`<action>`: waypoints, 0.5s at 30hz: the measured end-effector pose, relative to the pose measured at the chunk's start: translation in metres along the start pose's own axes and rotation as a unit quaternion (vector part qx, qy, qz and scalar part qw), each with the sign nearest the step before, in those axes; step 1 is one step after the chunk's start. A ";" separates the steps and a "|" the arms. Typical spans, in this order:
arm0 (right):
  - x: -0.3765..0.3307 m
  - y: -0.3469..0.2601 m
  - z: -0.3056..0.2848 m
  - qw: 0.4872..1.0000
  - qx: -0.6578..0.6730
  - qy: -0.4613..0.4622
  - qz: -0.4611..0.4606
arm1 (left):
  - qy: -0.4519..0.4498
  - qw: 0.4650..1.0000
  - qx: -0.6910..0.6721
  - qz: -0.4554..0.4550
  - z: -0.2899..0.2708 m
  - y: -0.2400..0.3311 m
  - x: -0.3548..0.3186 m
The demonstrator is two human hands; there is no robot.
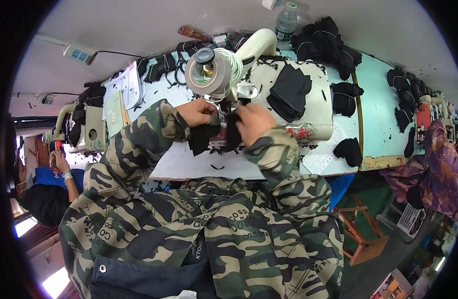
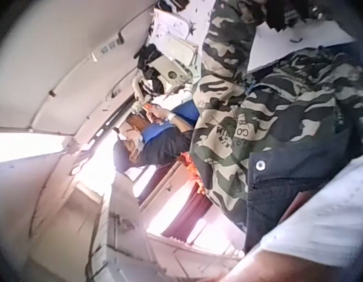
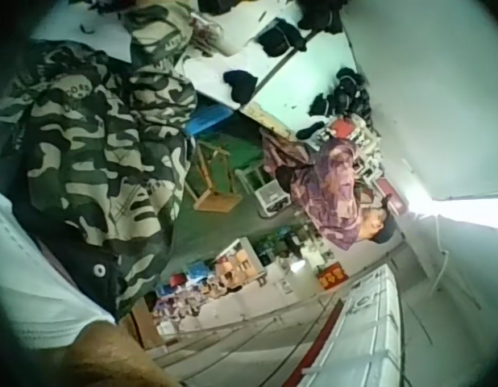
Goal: Operating an industrial sewing machine to assemble black shoe components.
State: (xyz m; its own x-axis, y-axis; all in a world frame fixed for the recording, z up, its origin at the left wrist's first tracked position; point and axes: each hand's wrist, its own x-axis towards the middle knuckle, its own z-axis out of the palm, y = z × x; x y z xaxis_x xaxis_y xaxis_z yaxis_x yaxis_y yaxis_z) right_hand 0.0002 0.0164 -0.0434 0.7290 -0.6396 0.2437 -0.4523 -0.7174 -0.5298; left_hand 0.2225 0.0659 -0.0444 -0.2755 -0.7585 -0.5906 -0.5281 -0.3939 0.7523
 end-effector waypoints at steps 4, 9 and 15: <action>0.017 0.009 -0.075 0.954 -0.020 0.297 -0.044 | -0.057 0.992 -0.083 0.078 0.001 -0.006 -0.009; -0.006 -0.016 -0.034 0.934 0.289 -0.027 0.207 | -0.023 0.981 -0.132 0.143 0.019 0.007 -0.021; -0.021 -0.031 0.029 0.755 0.556 -0.074 0.340 | 0.125 0.970 -0.168 0.126 0.046 0.010 -0.031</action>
State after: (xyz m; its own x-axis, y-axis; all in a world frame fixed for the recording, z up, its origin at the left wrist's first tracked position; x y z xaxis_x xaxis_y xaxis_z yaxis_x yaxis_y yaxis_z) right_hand 0.0138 0.0597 -0.0560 0.6087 -0.6586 -0.4424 -0.0971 0.4916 -0.8654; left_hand 0.1885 0.1094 -0.0323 -0.1355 -0.9382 -0.3183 -0.1655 -0.2953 0.9409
